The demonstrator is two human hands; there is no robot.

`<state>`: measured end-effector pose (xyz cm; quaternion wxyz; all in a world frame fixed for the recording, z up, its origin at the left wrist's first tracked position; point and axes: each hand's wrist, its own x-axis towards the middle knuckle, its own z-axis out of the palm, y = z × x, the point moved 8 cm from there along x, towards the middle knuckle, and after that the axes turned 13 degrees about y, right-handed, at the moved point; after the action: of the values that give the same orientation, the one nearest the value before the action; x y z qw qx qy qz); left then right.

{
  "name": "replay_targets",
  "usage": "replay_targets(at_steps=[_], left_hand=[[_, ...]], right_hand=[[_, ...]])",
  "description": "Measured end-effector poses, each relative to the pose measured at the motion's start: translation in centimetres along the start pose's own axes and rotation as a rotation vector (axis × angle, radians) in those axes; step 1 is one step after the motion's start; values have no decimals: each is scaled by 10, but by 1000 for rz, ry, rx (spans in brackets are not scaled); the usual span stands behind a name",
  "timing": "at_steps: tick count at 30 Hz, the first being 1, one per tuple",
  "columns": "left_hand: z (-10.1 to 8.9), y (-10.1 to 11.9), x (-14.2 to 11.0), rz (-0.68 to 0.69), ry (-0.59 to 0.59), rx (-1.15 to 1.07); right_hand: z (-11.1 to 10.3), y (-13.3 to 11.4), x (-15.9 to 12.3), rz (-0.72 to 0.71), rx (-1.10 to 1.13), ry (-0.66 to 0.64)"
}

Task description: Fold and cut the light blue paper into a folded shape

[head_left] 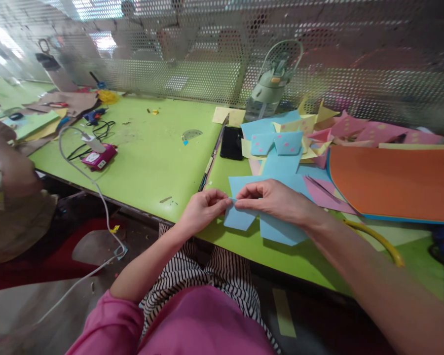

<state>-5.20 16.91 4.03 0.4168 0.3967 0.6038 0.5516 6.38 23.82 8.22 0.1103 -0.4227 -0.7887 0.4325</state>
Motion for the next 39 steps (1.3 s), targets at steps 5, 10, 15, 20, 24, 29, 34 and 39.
replay_targets(at_steps=[5, 10, 15, 20, 24, 29, 34, 39], left_hand=[[0, 4, -1, 20, 16, 17], [-6, 4, 3, 85, 82, 136], [-23, 4, 5, 193, 191, 333], [-32, 29, 1, 454, 262, 461], [5, 60, -2, 728, 147, 550], [71, 56, 15, 683, -115, 796], [71, 73, 19, 655, -83, 678], [54, 78, 9, 648, -25, 633]], right_hand=[[-1, 4, -1, -8, -44, -46], [-13, 8, -1, -51, -136, 40], [-43, 31, -7, -55, -237, 250], [-70, 54, -34, -57, -375, 489], [-68, 67, -53, -33, -415, 538], [-68, 72, -69, 21, -273, 650], [-72, 75, -92, 90, 47, 837], [-60, 69, -89, -7, 100, 868]])
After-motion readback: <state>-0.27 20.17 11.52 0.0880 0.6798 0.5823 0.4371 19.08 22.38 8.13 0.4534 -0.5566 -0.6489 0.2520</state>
